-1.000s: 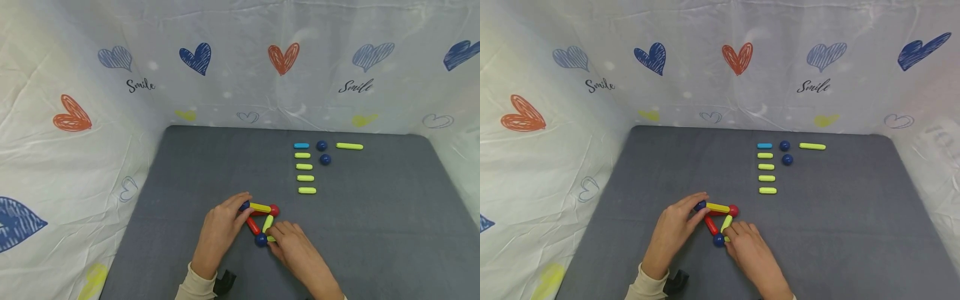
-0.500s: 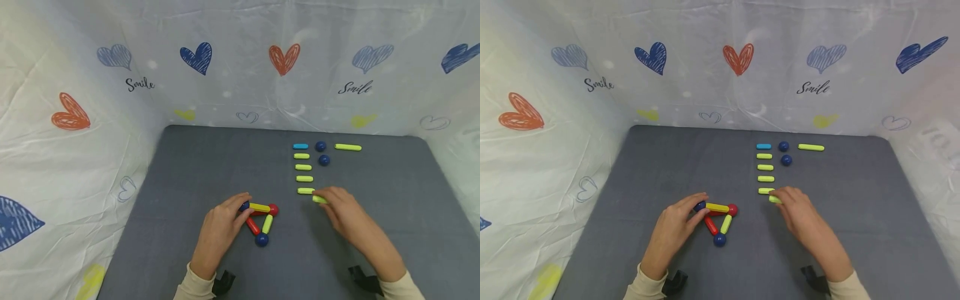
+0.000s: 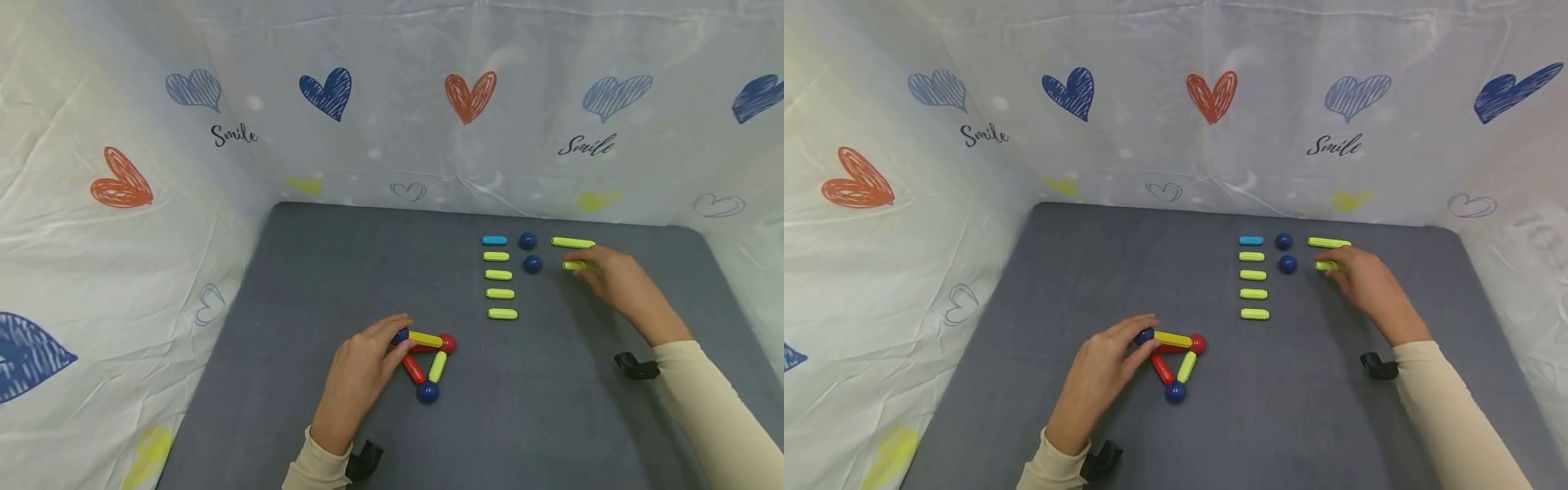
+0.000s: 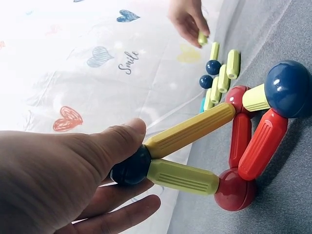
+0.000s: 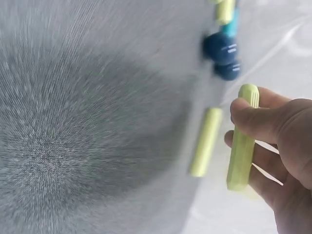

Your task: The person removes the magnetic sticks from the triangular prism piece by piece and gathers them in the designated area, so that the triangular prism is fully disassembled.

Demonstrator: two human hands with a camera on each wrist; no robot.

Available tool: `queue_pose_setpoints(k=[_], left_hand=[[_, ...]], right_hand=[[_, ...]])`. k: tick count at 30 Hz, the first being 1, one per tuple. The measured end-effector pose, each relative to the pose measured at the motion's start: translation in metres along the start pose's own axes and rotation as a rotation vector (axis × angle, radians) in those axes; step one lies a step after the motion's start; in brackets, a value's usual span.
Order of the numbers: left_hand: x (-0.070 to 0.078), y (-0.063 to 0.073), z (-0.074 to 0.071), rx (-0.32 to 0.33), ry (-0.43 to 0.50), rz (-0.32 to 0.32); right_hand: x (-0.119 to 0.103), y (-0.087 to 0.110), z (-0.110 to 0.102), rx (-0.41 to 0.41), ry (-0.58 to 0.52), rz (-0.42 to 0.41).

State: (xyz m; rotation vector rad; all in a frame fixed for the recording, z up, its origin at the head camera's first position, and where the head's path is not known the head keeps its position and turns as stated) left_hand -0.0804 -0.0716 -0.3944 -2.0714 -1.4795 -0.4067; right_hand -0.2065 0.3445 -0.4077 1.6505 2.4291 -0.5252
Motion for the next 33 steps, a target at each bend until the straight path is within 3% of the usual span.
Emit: queue_pose_setpoints(k=[5,12,20,25,33], left_hand=[[0.000,-0.001,-0.001,0.001,0.000,-0.002],[-0.001,-0.001,0.001,0.003,0.003,0.002],[-0.003,0.000,0.002,0.010,0.027,0.002],[-0.006,0.001,0.003,0.000,0.093,-0.007],[-0.021,0.005,0.016,-0.029,0.288,-0.054]], right_hand=[[0.020,-0.019,0.018,-0.065,-0.005,0.022],[0.031,-0.032,0.033,-0.156,-0.027,0.100],[0.036,-0.031,0.040,-0.132,-0.030,0.089],[0.038,-0.030,0.042,-0.122,-0.038,0.083],[0.040,-0.027,0.043,-0.116,-0.058,0.068]])
Point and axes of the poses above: each hand's wrist, its own y-axis away from the middle knuckle, its own z-axis out of the palm, x = y × z, the point moved 5 cm from there along -y, towards the middle knuckle, and after that the axes turned 1 degree about x, right-handed, at the moved point
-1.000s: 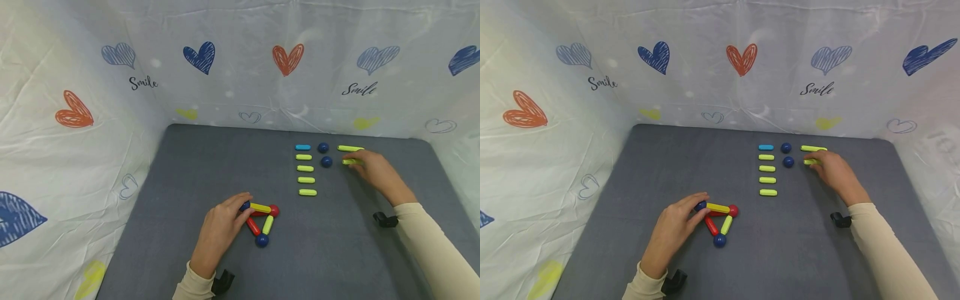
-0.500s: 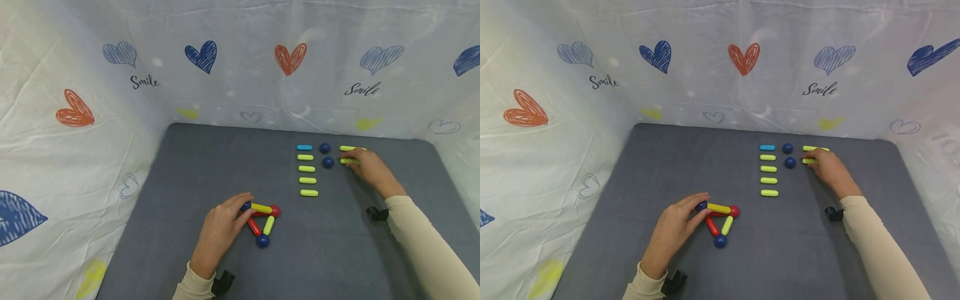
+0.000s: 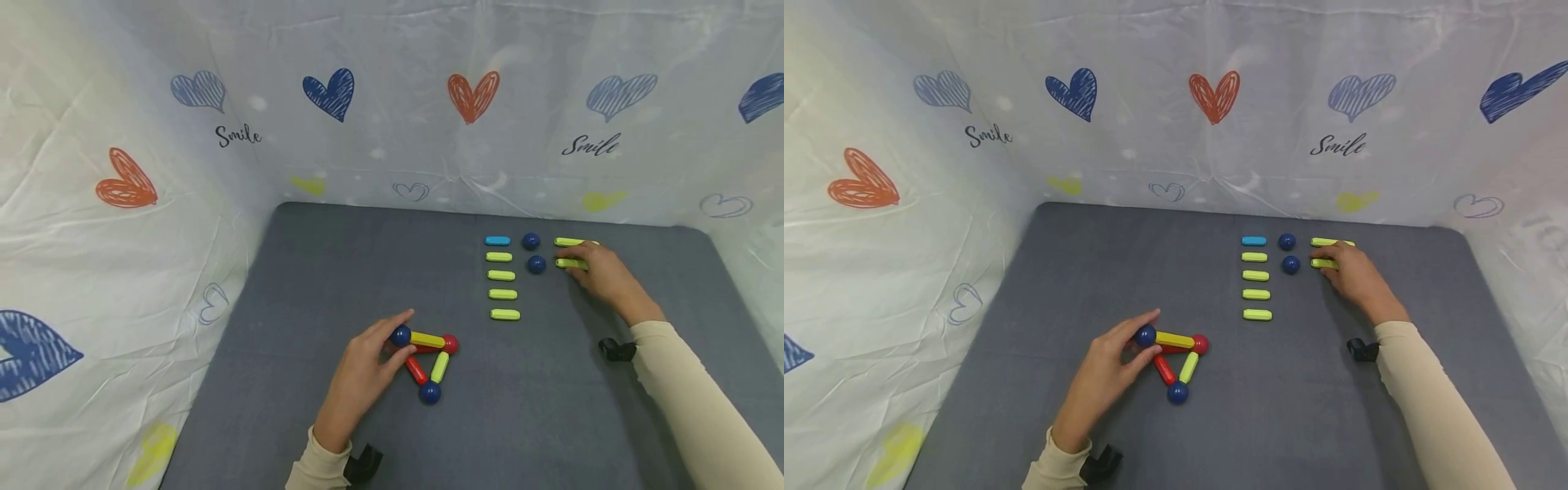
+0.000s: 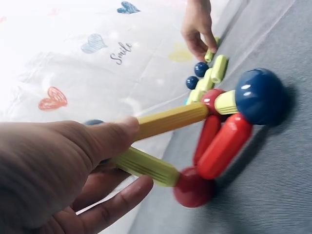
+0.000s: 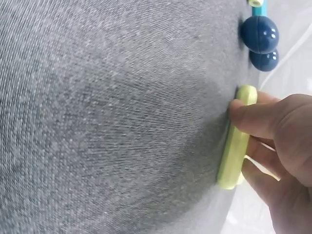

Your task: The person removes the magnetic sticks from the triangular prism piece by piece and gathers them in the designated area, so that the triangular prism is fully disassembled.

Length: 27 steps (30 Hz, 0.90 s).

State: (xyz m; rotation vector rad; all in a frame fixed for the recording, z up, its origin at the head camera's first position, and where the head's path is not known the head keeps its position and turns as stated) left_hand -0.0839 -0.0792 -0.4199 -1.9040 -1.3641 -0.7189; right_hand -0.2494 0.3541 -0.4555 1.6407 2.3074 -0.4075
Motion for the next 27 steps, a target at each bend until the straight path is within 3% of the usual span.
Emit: queue_pose_setpoints(k=[3,7,12,15,23,27], left_hand=[[-0.008,0.003,0.006,-0.002,0.020,-0.033],[-0.018,0.009,0.011,0.007,0.013,-0.100],[-0.025,0.012,0.015,0.020,-0.014,-0.146],[-0.026,0.012,0.016,0.023,-0.020,-0.151],[-0.027,0.013,0.016,0.039,-0.035,-0.147],[-0.027,0.013,0.016,0.036,-0.026,-0.142]], right_hand=[[-0.004,0.001,-0.003,-0.002,0.004,0.000],[-0.028,0.003,-0.015,0.066,0.024,-0.019],[-0.092,0.005,-0.038,0.229,0.013,-0.138],[-0.136,0.005,-0.047,0.280,-0.028,-0.245],[-0.232,0.009,-0.044,0.304,-0.191,-0.481],[-0.270,0.013,-0.035,0.258,-0.259,-0.571]])
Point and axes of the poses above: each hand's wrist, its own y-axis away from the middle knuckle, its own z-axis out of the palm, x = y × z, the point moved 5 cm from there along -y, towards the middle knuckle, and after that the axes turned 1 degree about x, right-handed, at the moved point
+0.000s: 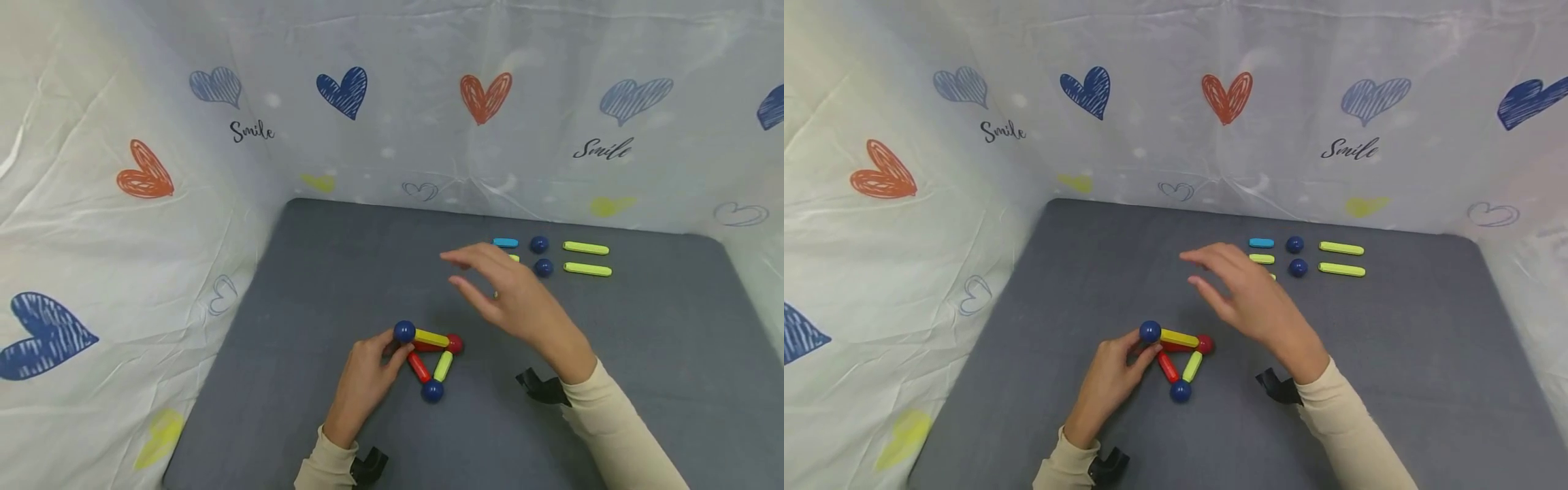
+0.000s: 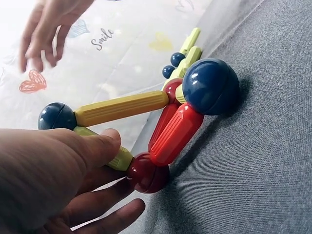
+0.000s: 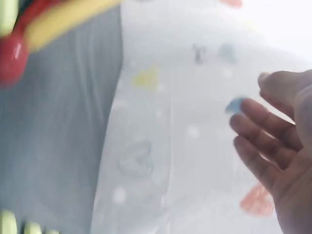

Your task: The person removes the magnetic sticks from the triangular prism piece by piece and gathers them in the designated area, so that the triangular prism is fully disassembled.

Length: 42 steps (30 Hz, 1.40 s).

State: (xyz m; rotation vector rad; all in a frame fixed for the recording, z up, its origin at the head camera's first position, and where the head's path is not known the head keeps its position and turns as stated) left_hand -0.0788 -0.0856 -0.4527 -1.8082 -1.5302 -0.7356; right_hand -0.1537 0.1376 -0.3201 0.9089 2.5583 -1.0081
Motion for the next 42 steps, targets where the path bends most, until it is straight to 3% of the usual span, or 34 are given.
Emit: queue_pose_setpoints(k=[4,8,11,21,30,42], left_hand=[[0.000,-0.001,0.000,0.005,0.010,0.026],[0.000,-0.002,0.000,0.003,0.017,0.045],[-0.001,-0.002,0.000,0.003,0.003,0.053],[-0.005,-0.001,-0.003,0.012,-0.031,0.031],[-0.003,-0.002,-0.003,0.021,-0.047,0.025],[-0.002,-0.003,0.000,-0.020,-0.035,0.042]], right_hand=[[-0.023,-0.001,0.028,-0.111,-0.049,-0.040],[-0.036,0.007,0.057,-0.236,-0.019,-0.070],[-0.040,0.014,0.075,-0.281,0.000,-0.092],[-0.051,0.024,0.103,-0.303,0.126,-0.112],[-0.054,0.022,0.104,-0.280,0.236,-0.100],[-0.053,0.024,0.104,-0.252,0.238,-0.041]])
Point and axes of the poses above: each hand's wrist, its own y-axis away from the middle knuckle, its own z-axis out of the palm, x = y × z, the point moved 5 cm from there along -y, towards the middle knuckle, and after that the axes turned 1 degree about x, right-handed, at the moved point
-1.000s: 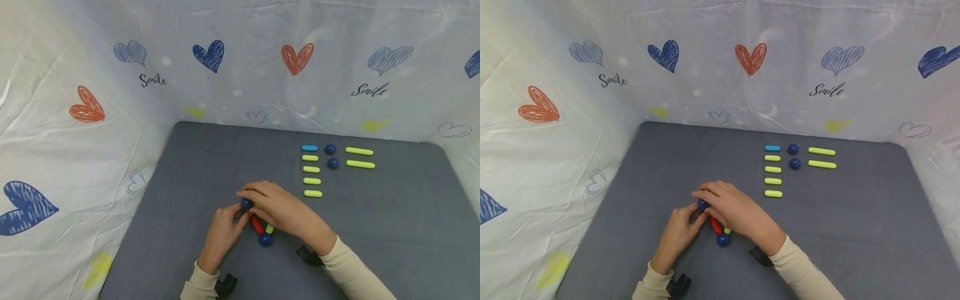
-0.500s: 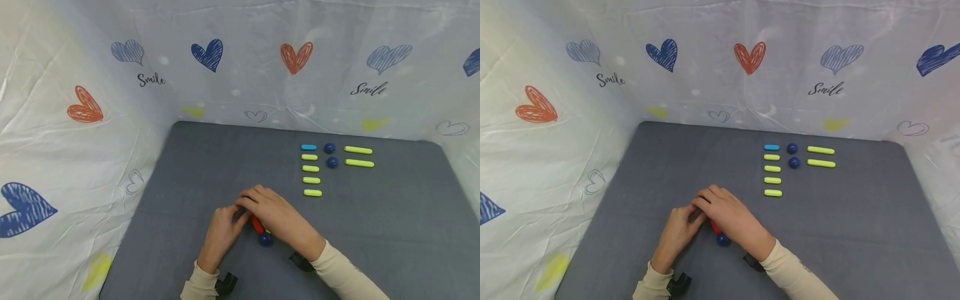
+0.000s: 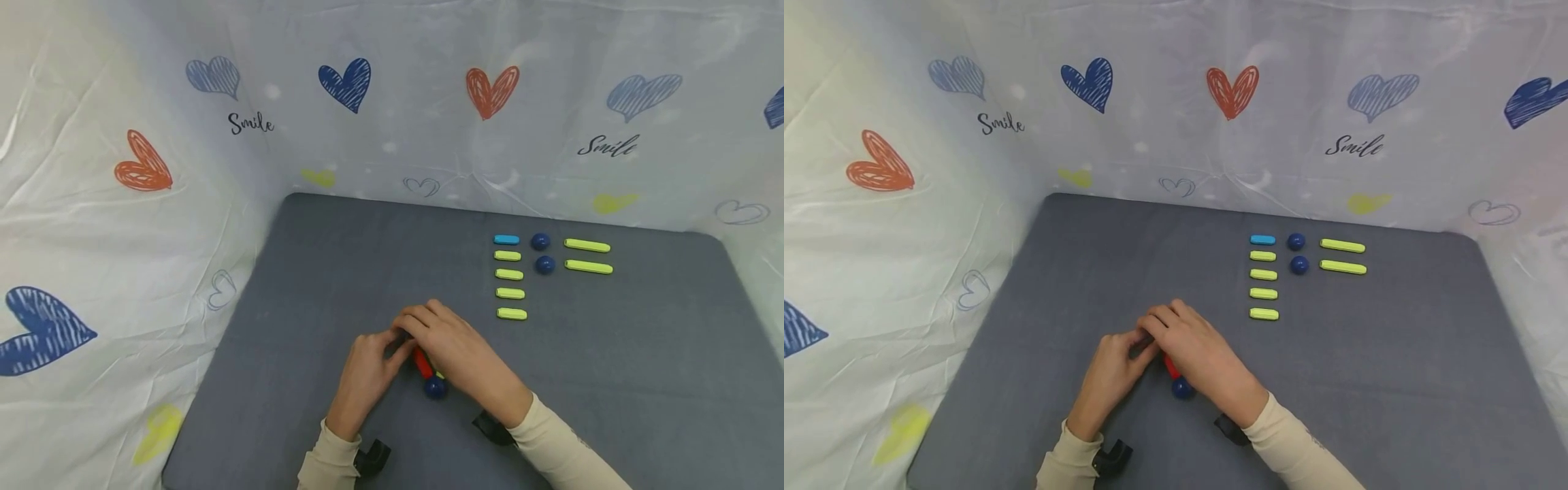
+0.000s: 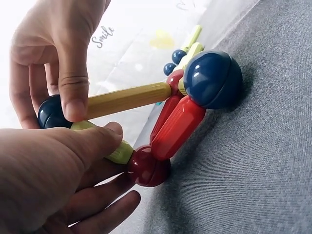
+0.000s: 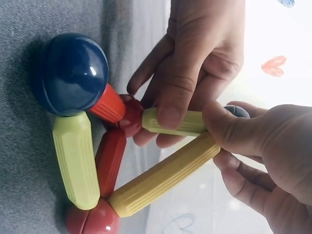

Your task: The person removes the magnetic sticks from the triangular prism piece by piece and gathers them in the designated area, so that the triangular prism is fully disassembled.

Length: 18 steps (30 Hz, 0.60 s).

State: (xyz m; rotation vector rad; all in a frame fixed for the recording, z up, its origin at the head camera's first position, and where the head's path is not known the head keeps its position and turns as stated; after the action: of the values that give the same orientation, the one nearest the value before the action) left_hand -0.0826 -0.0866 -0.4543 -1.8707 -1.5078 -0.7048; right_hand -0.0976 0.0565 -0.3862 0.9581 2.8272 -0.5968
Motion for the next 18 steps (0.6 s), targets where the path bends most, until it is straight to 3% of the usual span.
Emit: queue_pose_setpoints(k=[18], left_hand=[[-0.0005,-0.0007,0.0013,-0.010,0.017,0.001]], right_hand=[[0.0010,0.0065,0.0046,0.138,0.042,0.048]])
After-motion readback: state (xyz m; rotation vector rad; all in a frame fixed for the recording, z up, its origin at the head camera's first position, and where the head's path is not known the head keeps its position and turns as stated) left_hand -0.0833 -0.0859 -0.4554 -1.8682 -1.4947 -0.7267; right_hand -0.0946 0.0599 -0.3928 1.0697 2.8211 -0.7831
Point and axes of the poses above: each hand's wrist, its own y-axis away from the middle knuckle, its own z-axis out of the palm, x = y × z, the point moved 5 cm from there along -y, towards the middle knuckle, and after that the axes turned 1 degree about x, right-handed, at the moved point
